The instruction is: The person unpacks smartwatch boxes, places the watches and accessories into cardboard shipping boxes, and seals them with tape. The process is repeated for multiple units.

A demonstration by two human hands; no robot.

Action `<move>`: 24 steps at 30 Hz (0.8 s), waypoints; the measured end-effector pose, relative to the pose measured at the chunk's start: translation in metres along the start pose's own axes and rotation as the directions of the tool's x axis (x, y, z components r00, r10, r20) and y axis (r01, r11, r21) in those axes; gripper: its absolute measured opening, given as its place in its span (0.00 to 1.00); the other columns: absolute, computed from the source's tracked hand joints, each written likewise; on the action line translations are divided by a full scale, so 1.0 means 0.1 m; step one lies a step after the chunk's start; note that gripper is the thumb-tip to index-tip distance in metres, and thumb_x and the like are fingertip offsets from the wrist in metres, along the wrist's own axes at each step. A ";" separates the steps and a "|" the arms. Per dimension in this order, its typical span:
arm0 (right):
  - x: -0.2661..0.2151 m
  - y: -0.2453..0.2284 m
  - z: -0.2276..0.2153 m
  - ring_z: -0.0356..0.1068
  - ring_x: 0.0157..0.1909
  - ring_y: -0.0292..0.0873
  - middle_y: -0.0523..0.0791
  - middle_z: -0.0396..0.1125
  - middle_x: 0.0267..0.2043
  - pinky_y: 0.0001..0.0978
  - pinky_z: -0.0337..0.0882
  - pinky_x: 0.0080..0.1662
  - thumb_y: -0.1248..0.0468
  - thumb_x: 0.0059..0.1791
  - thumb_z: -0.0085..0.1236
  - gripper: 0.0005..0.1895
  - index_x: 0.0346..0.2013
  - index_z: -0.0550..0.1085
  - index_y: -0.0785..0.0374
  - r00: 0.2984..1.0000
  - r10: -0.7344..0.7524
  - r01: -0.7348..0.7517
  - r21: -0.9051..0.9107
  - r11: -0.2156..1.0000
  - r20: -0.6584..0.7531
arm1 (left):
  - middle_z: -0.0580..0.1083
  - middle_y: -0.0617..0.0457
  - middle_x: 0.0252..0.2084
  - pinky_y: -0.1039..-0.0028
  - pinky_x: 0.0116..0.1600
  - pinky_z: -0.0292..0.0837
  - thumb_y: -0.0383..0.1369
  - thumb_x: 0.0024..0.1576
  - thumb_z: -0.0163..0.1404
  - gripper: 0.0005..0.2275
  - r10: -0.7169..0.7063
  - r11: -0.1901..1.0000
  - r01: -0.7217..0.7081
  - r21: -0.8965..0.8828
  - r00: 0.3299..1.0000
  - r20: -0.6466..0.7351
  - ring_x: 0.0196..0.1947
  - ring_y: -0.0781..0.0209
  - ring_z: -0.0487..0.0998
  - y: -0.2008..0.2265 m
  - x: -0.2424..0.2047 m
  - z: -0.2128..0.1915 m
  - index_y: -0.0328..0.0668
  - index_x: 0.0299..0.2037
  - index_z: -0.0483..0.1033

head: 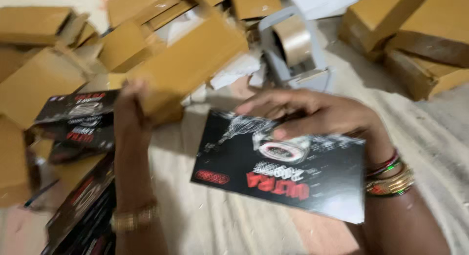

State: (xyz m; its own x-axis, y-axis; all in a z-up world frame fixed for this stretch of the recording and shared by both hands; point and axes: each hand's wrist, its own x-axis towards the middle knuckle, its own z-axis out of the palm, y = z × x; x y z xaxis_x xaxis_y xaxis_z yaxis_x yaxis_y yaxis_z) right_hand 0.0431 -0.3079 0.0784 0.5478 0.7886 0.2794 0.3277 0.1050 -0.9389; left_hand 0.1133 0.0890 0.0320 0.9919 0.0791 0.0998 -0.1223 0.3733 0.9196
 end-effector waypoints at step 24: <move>0.20 0.37 0.00 0.78 0.44 0.44 0.54 0.74 0.45 0.36 0.83 0.45 0.71 0.54 0.58 0.40 0.76 0.50 0.61 0.604 0.146 0.156 0.296 0.942 -0.783 | 0.51 0.44 0.74 0.34 0.66 0.48 0.42 0.20 0.76 0.64 -0.353 -0.213 -0.080 0.974 0.935 -0.001 0.74 0.43 0.44 -0.20 -1.20 1.20 0.58 0.72 0.46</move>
State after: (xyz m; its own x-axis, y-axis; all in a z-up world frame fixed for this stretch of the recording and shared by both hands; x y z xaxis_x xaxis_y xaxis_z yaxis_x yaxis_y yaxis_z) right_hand 0.0661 -0.2884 0.0494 0.9818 0.0173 0.1892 0.1665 0.4016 -0.9006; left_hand 0.0014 -0.0387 0.0474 0.9711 -0.0575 -0.2318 -0.0186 -0.9859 0.1665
